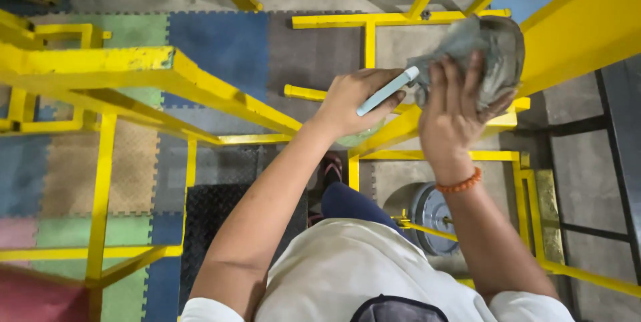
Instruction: Cleaning and sanitizing yellow exercise machines and a red weight bench using a spray bottle and cloth.
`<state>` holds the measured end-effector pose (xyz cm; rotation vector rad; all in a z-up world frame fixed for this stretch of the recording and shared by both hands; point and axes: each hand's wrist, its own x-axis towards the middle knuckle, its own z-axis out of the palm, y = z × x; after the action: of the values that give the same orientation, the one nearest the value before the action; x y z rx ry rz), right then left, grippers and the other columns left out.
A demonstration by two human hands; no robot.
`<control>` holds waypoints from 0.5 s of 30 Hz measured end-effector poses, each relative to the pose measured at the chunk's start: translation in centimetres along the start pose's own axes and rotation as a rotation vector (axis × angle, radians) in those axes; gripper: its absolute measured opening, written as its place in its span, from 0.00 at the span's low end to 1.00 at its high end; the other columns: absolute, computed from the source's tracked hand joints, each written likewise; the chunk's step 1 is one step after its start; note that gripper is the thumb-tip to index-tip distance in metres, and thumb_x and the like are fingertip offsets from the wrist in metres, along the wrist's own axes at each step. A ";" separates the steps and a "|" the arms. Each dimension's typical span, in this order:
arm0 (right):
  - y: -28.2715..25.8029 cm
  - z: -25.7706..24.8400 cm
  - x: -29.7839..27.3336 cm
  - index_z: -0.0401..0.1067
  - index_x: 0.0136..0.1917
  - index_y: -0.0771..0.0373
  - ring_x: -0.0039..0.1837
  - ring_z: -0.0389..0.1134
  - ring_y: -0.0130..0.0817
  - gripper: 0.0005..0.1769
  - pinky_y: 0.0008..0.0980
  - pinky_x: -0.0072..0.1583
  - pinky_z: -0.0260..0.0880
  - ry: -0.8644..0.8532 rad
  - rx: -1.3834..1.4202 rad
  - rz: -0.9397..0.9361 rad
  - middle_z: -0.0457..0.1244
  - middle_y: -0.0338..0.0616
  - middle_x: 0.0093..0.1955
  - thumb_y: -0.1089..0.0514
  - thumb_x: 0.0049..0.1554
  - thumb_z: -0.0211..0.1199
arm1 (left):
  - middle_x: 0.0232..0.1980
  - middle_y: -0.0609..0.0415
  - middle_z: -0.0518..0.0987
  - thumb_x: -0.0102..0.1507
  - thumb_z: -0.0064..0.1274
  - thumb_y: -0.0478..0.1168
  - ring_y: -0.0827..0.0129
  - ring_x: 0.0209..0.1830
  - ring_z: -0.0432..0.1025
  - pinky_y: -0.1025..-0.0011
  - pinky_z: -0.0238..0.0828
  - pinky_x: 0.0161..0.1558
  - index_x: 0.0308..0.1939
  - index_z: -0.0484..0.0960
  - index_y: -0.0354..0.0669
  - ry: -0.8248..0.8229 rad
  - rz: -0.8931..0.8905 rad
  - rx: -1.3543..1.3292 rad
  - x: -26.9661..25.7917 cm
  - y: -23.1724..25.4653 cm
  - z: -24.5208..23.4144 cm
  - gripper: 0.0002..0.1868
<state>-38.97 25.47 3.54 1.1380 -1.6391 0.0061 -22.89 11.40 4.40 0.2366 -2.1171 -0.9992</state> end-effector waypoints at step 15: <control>-6.6 3.4 7.0 0.67 0.69 0.71 0.67 0.65 0.63 0.18 0.59 0.62 0.66 -0.393 1.415 0.910 0.65 0.65 0.60 0.63 0.70 0.48 | 0.43 0.39 0.84 0.65 0.57 0.42 0.42 0.43 0.80 0.56 0.80 0.42 0.56 0.80 0.36 0.058 -0.002 -0.111 5.5 -6.9 -2.8 0.18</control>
<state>-36.80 15.50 4.02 1.2243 -2.4038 1.8565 -25.73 2.64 3.68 0.2100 -2.0026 -1.0952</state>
